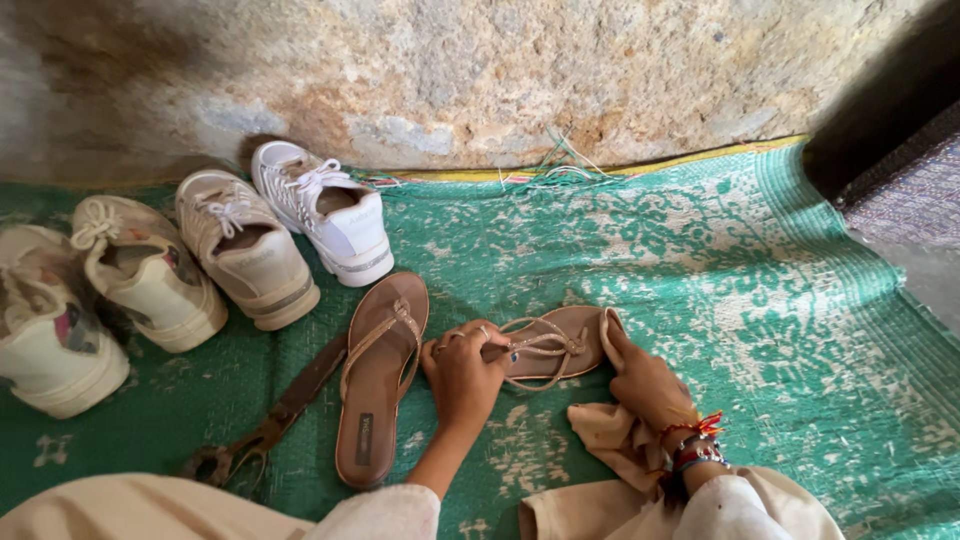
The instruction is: The person sits on a green mat and uses a cloth to wipe the straps and soles of a pair of beige sandals. They turn the sandals over to clean different surfaces and continue wiping until the clip ends.
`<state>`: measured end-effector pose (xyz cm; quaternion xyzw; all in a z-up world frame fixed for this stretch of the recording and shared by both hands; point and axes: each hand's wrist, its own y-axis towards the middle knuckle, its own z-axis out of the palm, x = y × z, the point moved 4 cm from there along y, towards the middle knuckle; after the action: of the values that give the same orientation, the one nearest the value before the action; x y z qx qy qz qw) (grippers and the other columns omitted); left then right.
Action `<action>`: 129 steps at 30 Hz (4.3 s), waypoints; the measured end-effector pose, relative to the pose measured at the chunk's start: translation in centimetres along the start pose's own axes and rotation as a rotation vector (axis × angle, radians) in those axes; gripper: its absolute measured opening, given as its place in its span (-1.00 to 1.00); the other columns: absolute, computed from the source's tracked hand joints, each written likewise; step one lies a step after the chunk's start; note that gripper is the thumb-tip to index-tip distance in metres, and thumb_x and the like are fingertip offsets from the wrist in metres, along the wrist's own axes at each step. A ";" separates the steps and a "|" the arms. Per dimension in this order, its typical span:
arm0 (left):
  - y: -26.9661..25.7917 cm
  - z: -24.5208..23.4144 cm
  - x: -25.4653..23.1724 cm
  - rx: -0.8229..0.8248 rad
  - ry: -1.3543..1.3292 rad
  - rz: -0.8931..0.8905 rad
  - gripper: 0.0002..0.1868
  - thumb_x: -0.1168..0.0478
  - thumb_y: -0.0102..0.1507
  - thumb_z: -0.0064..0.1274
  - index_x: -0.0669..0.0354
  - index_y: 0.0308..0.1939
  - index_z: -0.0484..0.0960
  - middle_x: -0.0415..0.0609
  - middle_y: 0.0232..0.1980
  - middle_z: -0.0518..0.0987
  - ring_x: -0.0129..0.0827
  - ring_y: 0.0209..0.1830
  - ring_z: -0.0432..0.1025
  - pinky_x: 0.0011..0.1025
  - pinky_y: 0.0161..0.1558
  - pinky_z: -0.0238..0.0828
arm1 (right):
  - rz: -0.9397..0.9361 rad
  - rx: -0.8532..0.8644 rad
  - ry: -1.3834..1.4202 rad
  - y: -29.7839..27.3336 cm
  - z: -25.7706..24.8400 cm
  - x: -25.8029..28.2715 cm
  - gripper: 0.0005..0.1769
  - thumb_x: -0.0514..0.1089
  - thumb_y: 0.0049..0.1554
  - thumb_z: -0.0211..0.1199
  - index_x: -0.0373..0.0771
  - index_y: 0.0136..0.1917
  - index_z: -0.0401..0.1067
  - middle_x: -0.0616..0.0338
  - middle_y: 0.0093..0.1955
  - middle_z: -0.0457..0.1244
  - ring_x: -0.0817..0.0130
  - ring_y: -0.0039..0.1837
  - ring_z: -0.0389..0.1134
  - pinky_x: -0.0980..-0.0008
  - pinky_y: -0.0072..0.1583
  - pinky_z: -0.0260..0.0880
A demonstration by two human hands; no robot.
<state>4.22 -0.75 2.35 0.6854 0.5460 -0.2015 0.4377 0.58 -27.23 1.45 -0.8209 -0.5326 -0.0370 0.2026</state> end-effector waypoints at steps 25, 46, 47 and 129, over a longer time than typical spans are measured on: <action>-0.6 -0.4 -0.9 0.011 0.087 0.085 -0.88 0.23 0.05 0.32 -0.03 -0.37 0.69 -0.28 -0.10 0.63 -0.20 0.02 0.44 0.04 0.24 0.01 | 0.045 -0.033 -0.046 0.2 -0.1 2.5 0.07 -0.22 -0.07 0.17 0.52 0.60 -0.03 -0.12 0.17 0.39 -0.20 0.22 0.41 -0.09 0.27 0.40; -1.0 0.2 0.4 0.001 -0.029 0.087 -0.88 0.11 0.11 0.33 -0.01 -0.35 0.73 -0.24 -0.12 0.62 -0.17 0.02 0.45 0.15 0.26 0.00 | -0.058 0.013 -0.260 -0.1 0.8 -0.5 -0.10 -0.23 0.02 0.19 0.38 0.56 0.13 -0.23 0.17 0.39 -0.31 0.23 0.40 -0.16 0.23 0.40; -1.1 0.2 0.4 0.002 -0.032 0.081 -0.89 0.12 0.11 0.32 -0.01 -0.36 0.74 -0.24 -0.13 0.62 -0.17 0.01 0.45 0.17 0.28 -0.03 | -0.073 0.007 -0.255 0.5 0.7 -0.6 -0.12 -0.23 0.02 0.19 0.36 0.55 0.14 -0.25 0.16 0.39 -0.33 0.22 0.40 -0.17 0.23 0.40; 0.1 3.2 0.5 -0.045 0.176 0.540 -0.82 0.20 0.25 0.11 0.20 -0.14 0.70 0.13 -0.07 0.69 -0.14 -0.10 0.59 -0.24 -0.11 0.54 | -0.211 -0.435 0.251 -2.5 0.4 1.0 -0.07 -0.41 -0.15 0.12 0.05 0.49 0.27 -0.18 0.20 0.33 -0.22 0.20 0.36 -0.03 0.16 0.37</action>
<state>5.16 -3.10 0.28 0.8109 0.3837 -0.0051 0.4419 -1.31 -25.34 2.09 -0.7740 -0.5655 -0.2731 0.0809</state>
